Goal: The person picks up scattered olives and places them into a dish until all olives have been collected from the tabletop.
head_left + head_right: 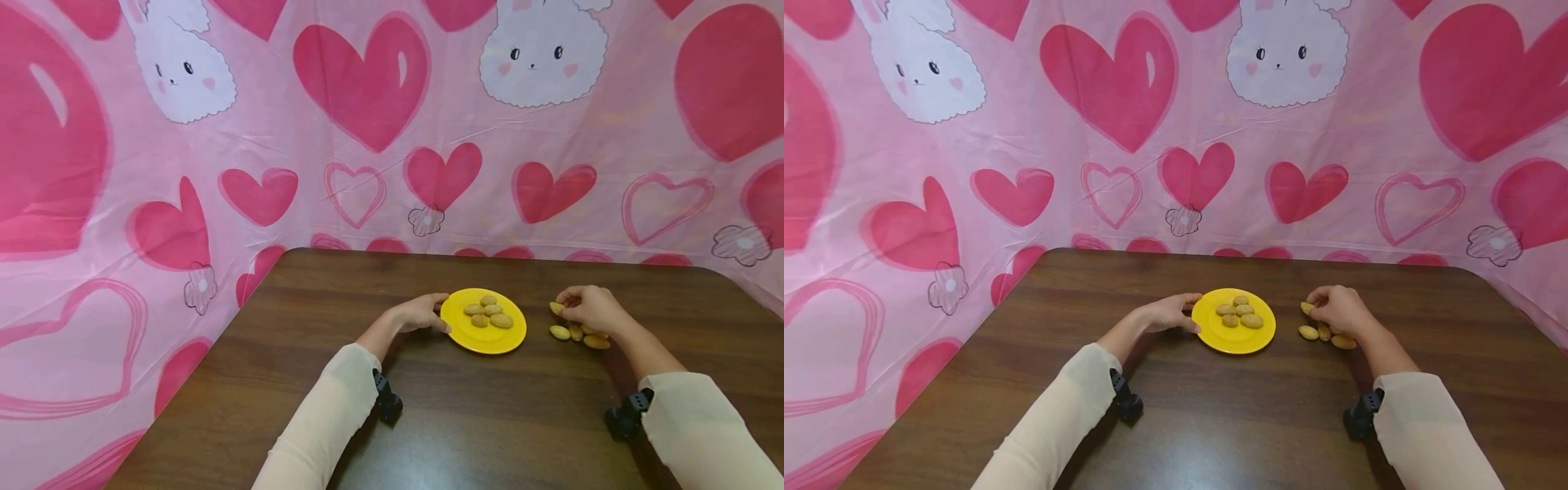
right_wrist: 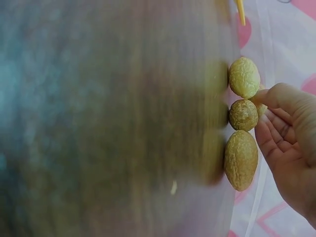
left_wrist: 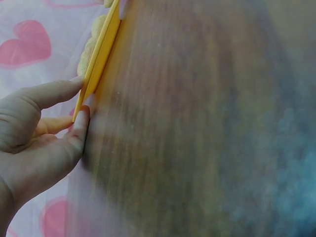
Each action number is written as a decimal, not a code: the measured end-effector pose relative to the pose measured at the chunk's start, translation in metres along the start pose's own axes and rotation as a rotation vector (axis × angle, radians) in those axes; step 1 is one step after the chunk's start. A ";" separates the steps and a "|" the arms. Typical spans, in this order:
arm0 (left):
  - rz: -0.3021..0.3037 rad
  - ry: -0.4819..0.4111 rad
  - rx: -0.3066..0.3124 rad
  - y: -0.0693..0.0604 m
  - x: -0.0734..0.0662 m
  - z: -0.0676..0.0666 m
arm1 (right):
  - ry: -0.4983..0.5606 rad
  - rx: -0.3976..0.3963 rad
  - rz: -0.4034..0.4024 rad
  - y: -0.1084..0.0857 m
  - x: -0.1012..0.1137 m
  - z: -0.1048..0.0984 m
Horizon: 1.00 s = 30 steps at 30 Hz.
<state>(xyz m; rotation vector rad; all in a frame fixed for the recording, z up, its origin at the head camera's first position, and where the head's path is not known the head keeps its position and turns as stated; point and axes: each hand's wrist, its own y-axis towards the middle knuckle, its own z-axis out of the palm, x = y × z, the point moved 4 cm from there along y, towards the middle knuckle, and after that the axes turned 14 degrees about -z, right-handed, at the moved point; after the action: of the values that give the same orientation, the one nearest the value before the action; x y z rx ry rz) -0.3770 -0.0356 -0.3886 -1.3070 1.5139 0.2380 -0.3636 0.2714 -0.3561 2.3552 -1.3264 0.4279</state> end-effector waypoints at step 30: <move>-0.012 0.005 0.005 -0.001 0.000 0.000 | 0.038 -0.076 -0.058 0.007 0.019 0.002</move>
<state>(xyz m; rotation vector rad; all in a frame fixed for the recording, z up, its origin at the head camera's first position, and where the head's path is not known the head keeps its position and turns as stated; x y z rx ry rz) -0.3765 -0.0362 -0.3881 -1.3132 1.5098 0.2239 -0.3596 0.2531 -0.3482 2.3050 -1.2320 0.3956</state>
